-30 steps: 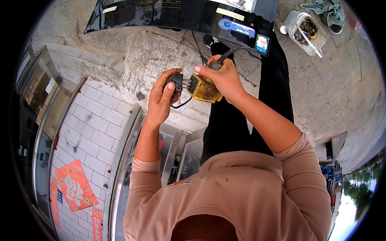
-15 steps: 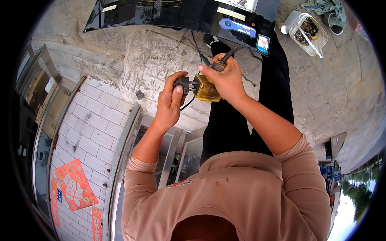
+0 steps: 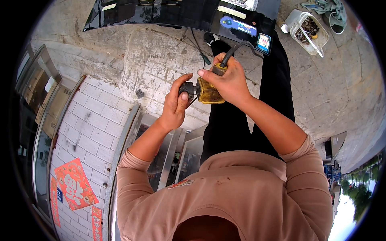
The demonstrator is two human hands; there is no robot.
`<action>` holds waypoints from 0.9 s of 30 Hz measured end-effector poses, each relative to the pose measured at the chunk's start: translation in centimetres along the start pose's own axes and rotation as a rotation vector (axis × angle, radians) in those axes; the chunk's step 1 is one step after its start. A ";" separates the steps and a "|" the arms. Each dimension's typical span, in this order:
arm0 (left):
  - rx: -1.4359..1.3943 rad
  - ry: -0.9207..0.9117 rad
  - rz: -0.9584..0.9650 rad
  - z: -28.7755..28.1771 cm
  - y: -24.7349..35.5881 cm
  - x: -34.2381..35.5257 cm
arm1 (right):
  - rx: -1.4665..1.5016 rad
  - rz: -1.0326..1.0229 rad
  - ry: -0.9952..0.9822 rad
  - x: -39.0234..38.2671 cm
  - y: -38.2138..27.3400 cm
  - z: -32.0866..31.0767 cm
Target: The person plugs in a power adapter and tests the control panel of a range hood. They then retrieve a black filter panel from a workshop area and attempt to install it onto the range hood, using a screwdriver to secure it.
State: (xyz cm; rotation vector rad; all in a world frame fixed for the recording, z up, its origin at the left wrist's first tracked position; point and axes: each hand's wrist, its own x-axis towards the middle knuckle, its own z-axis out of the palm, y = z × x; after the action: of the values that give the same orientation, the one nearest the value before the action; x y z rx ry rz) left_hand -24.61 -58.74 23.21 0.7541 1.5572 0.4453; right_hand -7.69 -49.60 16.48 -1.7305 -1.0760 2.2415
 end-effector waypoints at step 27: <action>0.475 0.120 -0.055 -1.1 -3.6 7.3 | 0.463 0.396 0.093 3.4 12.6 -0.3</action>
State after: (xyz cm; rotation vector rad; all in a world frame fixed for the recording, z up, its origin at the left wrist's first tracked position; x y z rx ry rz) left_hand -26.44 -56.05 15.66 1.0570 1.8188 0.0749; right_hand -4.50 -57.14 6.28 -1.9231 -0.1698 2.3351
